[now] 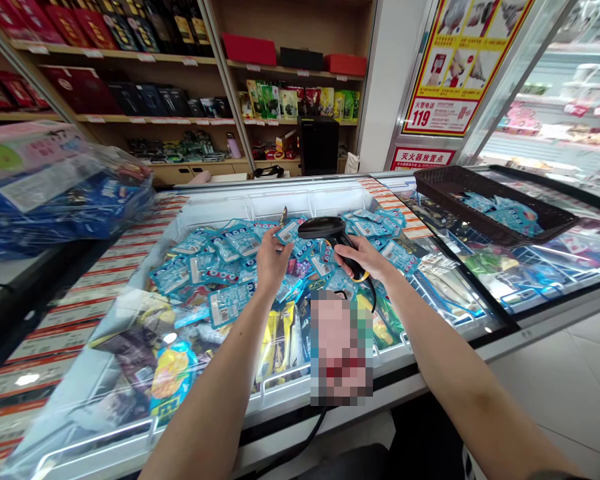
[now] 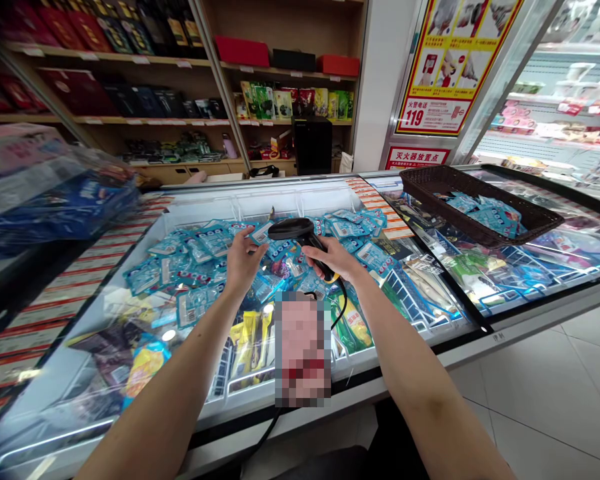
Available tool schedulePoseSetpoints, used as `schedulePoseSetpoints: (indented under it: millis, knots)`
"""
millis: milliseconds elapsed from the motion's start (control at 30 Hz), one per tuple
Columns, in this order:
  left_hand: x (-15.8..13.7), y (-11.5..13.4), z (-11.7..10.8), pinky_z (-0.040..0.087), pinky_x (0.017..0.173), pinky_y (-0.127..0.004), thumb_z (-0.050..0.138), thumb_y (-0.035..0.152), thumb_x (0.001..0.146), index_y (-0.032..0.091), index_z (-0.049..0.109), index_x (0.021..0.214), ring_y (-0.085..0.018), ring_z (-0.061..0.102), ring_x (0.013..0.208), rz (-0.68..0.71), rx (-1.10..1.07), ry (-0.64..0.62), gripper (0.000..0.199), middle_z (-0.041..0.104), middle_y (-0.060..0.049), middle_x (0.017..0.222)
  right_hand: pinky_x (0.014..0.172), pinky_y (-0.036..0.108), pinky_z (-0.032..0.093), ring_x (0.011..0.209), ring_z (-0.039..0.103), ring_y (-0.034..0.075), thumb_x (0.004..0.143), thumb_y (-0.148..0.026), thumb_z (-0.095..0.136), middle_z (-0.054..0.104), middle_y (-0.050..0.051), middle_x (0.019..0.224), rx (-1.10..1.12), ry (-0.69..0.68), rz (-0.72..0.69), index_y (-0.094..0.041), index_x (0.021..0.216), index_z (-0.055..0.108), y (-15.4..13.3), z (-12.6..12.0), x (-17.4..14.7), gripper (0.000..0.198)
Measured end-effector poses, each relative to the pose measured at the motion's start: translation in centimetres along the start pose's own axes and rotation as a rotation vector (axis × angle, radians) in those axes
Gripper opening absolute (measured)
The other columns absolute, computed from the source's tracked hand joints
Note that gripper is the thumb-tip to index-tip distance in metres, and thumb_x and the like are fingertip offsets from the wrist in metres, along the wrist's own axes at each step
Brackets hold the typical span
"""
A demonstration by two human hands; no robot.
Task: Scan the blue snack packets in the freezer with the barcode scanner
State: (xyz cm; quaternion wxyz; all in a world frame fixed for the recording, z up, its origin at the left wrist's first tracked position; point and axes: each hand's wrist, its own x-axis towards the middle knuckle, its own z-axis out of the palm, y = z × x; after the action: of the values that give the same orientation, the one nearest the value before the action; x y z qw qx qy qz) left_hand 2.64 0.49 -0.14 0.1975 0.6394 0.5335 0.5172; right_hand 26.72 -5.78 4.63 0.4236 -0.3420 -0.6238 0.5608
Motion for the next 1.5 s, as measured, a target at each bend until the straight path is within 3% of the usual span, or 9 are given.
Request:
schedulePoseSetpoints:
  millis: [600,833,1067,1167,1300,1433,1500]
  knots:
    - [0.0,-0.3,0.0,0.049,0.079,-0.034,0.064,0.028,0.081,0.018,0.047,0.133,-0.018,0.063,0.078,0.02,0.017,0.001,0.056,0.065,-0.003,0.085,0.039,0.022,0.042,0.045,0.051,0.009,0.078,-0.058,0.069,0.057,-0.002,0.064,-0.002,-0.01,0.02,-0.02,0.083,0.053,-0.6,0.1,-0.2,0.041]
    - [-0.2,1.1,-0.4,0.049,0.077,-0.032,0.064,0.026,0.08,0.019,0.048,0.13,-0.017,0.063,0.076,0.016,-0.018,0.024,0.053,0.063,-0.001,0.084,0.038,0.023,0.043,0.043,0.05,0.009,0.078,-0.059,0.069,0.057,-0.003,0.065,0.032,0.06,0.01,-0.02,0.08,0.053,0.1,-0.3,0.1,0.043]
    - [0.8,2.6,-3.0,0.048,0.076,-0.03,0.059,0.027,0.084,0.019,0.05,0.127,-0.014,0.059,0.075,0.088,0.048,0.166,0.044,0.065,-0.005,0.099,0.037,0.022,0.042,0.042,0.05,0.008,0.077,-0.061,0.069,0.059,-0.003,0.065,0.066,0.171,-0.016,-0.021,0.084,0.051,0.2,-0.6,0.4,0.044]
    - [1.7,1.7,-4.6,0.048,0.077,-0.029,0.057,0.025,0.084,0.018,0.05,0.127,-0.013,0.058,0.075,0.079,0.051,0.254,0.045,0.067,-0.004,0.097,0.037,0.022,0.043,0.042,0.049,0.008,0.076,-0.061,0.069,0.059,-0.003,0.064,0.082,0.207,-0.016,-0.02,0.083,0.051,0.1,-0.6,0.5,0.045]
    - [2.7,-0.3,-6.6,0.05,0.077,-0.029,0.056,0.023,0.081,0.017,0.059,0.114,-0.014,0.06,0.076,0.0,0.083,0.364,0.034,0.067,-0.004,0.093,0.037,0.023,0.044,0.042,0.05,0.009,0.074,-0.062,0.07,0.059,-0.003,0.066,0.099,0.229,-0.011,-0.021,0.085,0.052,0.1,-0.6,0.5,0.046]
    - [2.9,-1.3,-7.9,0.051,0.083,-0.039,0.052,0.023,0.083,0.015,0.068,0.097,-0.019,0.06,0.076,-0.075,0.204,0.405,0.022,0.066,-0.006,0.083,0.037,0.023,0.044,0.042,0.05,0.008,0.073,-0.063,0.07,0.059,-0.003,0.064,0.091,0.225,0.005,-0.021,0.082,0.051,0.3,-0.8,0.6,0.047]
    - [2.6,-0.8,-8.1,0.048,0.092,-0.045,0.052,0.024,0.085,0.015,0.07,0.095,-0.024,0.061,0.087,-0.076,0.303,0.407,0.023,0.065,-0.009,0.088,0.037,0.023,0.044,0.041,0.049,0.009,0.073,-0.063,0.07,0.058,-0.003,0.063,0.08,0.228,0.023,-0.021,0.08,0.051,0.4,-0.8,0.7,0.047]
